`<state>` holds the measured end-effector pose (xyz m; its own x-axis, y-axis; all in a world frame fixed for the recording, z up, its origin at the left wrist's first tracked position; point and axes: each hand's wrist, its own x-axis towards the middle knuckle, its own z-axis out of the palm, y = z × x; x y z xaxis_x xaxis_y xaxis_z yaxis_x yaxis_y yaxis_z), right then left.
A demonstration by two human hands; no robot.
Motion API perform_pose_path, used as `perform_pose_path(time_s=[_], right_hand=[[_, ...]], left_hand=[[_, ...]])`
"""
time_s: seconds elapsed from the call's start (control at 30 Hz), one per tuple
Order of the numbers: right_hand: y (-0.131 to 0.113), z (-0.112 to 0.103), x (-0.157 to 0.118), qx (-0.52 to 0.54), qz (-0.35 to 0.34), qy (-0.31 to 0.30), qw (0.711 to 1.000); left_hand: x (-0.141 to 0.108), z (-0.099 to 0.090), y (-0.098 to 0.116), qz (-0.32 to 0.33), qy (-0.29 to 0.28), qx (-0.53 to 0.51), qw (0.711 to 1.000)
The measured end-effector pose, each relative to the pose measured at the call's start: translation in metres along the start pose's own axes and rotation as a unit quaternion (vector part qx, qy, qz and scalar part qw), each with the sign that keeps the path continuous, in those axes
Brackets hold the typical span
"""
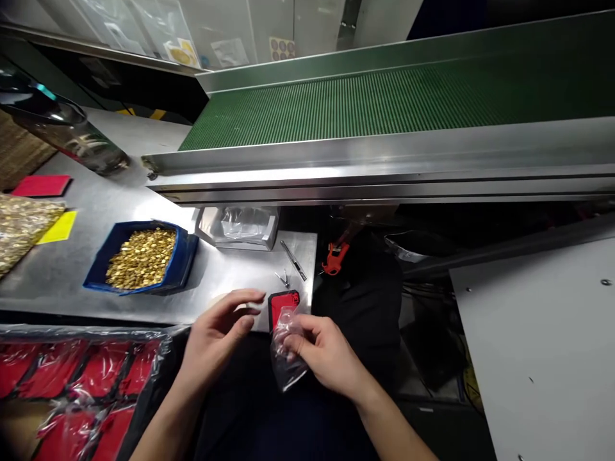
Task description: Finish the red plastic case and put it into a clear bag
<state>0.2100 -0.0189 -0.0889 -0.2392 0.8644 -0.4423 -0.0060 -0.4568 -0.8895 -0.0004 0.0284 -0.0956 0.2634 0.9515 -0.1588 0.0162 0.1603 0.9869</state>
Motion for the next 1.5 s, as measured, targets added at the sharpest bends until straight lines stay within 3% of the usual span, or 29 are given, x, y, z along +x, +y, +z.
perform_pose_path(time_s=[0.03,0.1,0.17,0.23,0.27,0.33,0.4,0.43,0.47,0.57,0.6,0.67,0.73,0.87,0.9,1.0,1.07,1.17,1.23,1.3,1.37,1.43,1.5], right_hand=[[-0.001,-0.002,-0.002,0.057,0.021,-0.031,0.998],[-0.003,-0.006,-0.006,0.125,0.042,-0.075,0.988],[-0.005,-0.012,-0.009,0.141,0.048,-0.071,0.986],[-0.002,-0.02,-0.014,0.119,0.058,-0.037,0.991],[0.0,-0.025,-0.017,0.1,0.065,-0.005,0.993],[0.008,-0.033,-0.022,0.06,0.076,0.071,0.993],[0.017,-0.037,-0.026,0.034,0.078,0.148,0.985],[0.021,-0.038,-0.028,0.027,0.074,0.182,0.98],[0.024,-0.038,-0.029,0.022,0.066,0.204,0.976],[0.032,-0.041,-0.032,0.017,0.032,0.211,0.977],[0.034,-0.043,-0.033,0.014,0.024,0.203,0.979],[0.036,-0.051,-0.037,0.0,0.028,0.194,0.981],[0.035,-0.059,-0.044,-0.042,0.048,0.226,0.972],[0.026,-0.056,-0.056,-0.24,0.038,0.325,0.914],[0.024,-0.05,-0.058,-0.272,0.023,0.317,0.908],[0.019,-0.029,-0.061,-0.284,-0.017,0.221,0.933],[0.021,-0.022,-0.061,-0.324,-0.014,0.207,0.923],[0.023,-0.02,-0.054,-0.469,-0.005,0.279,0.838],[0.021,-0.016,-0.041,-0.524,-0.053,0.274,0.805],[0.016,-0.005,-0.023,-0.515,-0.111,0.224,0.82],[0.01,0.008,-0.005,-0.481,-0.131,0.177,0.849],[0.004,0.013,0.006,-0.433,-0.126,0.1,0.887],[0.004,0.007,0.005,-0.339,-0.106,-0.026,0.934]], left_hand=[[0.004,0.004,-0.006,-0.02,-0.064,-0.059,0.996],[0.011,0.014,-0.017,-0.083,-0.217,-0.148,0.961],[0.016,0.022,-0.026,-0.134,-0.288,-0.153,0.936],[0.019,0.026,-0.031,-0.15,-0.262,-0.104,0.948],[0.02,0.026,-0.032,-0.143,-0.221,-0.07,0.962],[0.022,0.027,-0.03,-0.085,-0.091,0.033,0.992],[0.021,0.033,-0.025,0.0,0.037,0.139,0.99],[0.02,0.039,-0.022,0.032,0.058,0.17,0.983],[0.018,0.047,-0.018,0.045,0.035,0.175,0.983],[0.009,0.079,-0.011,0.003,-0.181,0.095,0.979],[0.007,0.089,-0.011,-0.008,-0.221,0.078,0.972],[0.006,0.102,-0.015,-0.001,-0.22,0.094,0.971],[0.007,0.104,-0.021,0.021,-0.156,0.139,0.978],[0.009,0.097,-0.034,0.023,-0.045,0.205,0.977],[0.009,0.097,-0.035,0.02,-0.043,0.209,0.977],[0.011,0.099,-0.034,0.014,-0.056,0.207,0.977],[0.015,0.093,-0.029,0.017,0.017,0.211,0.977],[0.015,0.07,-0.019,0.033,0.171,0.253,0.951],[0.004,0.053,-0.016,0.014,0.114,0.259,0.959],[-0.014,0.038,-0.019,-0.038,-0.006,0.227,0.973],[-0.037,0.023,-0.028,-0.103,-0.067,0.18,0.976],[-0.062,0.008,-0.042,-0.177,-0.053,0.125,0.975],[-0.086,-0.009,-0.057,-0.26,-0.013,0.045,0.965]])
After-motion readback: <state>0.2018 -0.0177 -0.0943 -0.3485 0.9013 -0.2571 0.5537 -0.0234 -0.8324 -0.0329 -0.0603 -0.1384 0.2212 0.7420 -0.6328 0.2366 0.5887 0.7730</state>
